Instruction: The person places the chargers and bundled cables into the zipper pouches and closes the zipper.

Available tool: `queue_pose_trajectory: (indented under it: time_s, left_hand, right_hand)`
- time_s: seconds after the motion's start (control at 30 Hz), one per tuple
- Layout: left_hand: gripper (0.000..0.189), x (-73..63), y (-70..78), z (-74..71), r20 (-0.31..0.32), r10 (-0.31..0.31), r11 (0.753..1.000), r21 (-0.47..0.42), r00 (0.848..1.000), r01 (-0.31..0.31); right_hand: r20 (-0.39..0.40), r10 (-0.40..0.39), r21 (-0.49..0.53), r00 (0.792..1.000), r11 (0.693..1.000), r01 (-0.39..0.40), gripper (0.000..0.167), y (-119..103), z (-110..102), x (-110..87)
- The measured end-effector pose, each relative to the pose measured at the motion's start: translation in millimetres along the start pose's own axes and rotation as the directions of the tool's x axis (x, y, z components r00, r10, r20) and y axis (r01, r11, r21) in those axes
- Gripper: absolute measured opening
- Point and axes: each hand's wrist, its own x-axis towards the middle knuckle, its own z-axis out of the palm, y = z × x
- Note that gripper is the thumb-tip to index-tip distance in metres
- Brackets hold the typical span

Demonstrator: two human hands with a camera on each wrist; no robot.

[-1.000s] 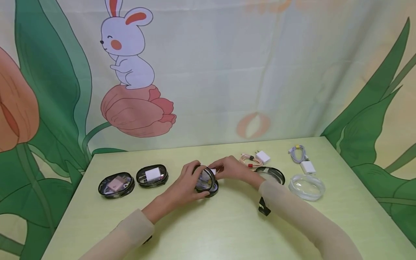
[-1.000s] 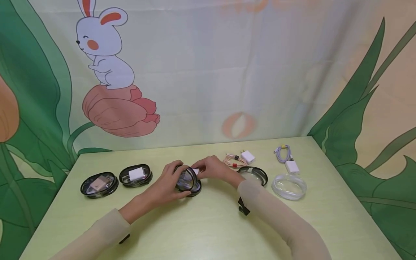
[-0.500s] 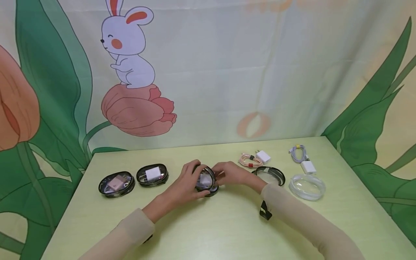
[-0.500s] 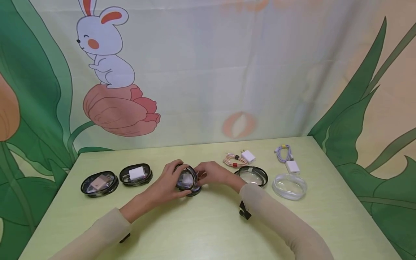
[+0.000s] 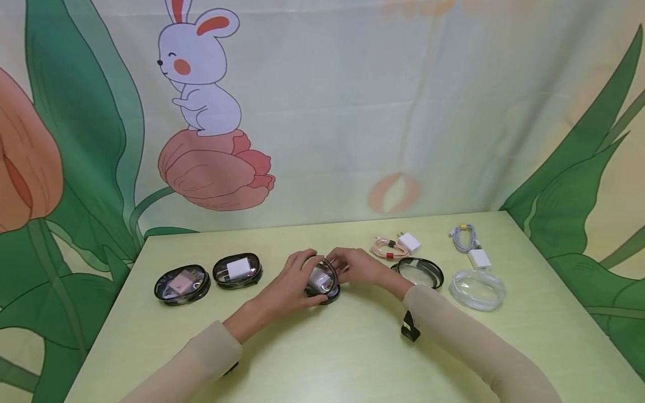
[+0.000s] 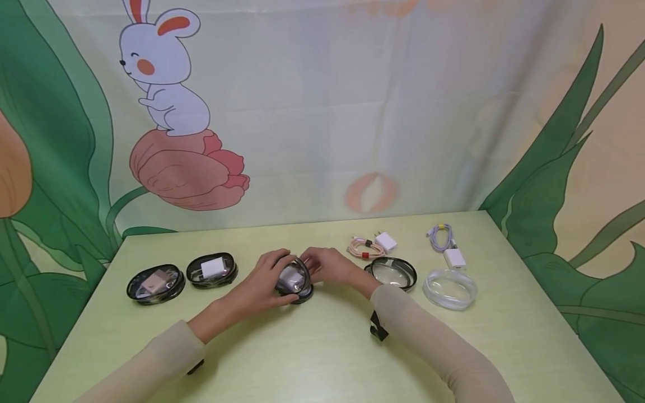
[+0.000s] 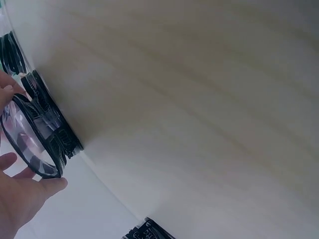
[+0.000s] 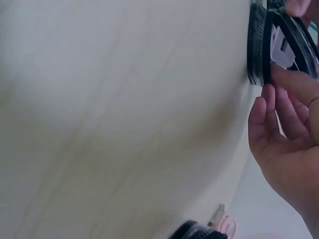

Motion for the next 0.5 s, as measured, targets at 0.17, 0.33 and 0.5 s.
queue_pose_trajectory:
  time_s: [0.17, 0.33, 0.5]
  left_hand:
    - [0.081, 3.9, -1.4, -0.4, 0.055, 0.02, 1.0, 0.002, 0.998, -0.02]
    - [0.078, 9.2, -3.1, -2.4, 0.117, 0.036, 0.999, -0.011, 0.993, -0.035]
    - [0.068, 15.9, -3.6, -2.9, 0.161, 0.149, 0.988, 0.007, 0.976, -0.152]
  right_hand:
    - [-0.063, -0.005, 0.017, 0.998, 1.0, 0.006, 0.03, 4.3, -8.0, -1.2]
    - [-0.112, 0.003, 0.005, 0.994, 1.0, -0.002, 0.026, 6.2, -11.6, -2.9]
    - [-0.117, 0.03, 0.013, 0.993, 1.0, -0.028, 0.026, 4.7, -13.0, -4.8]
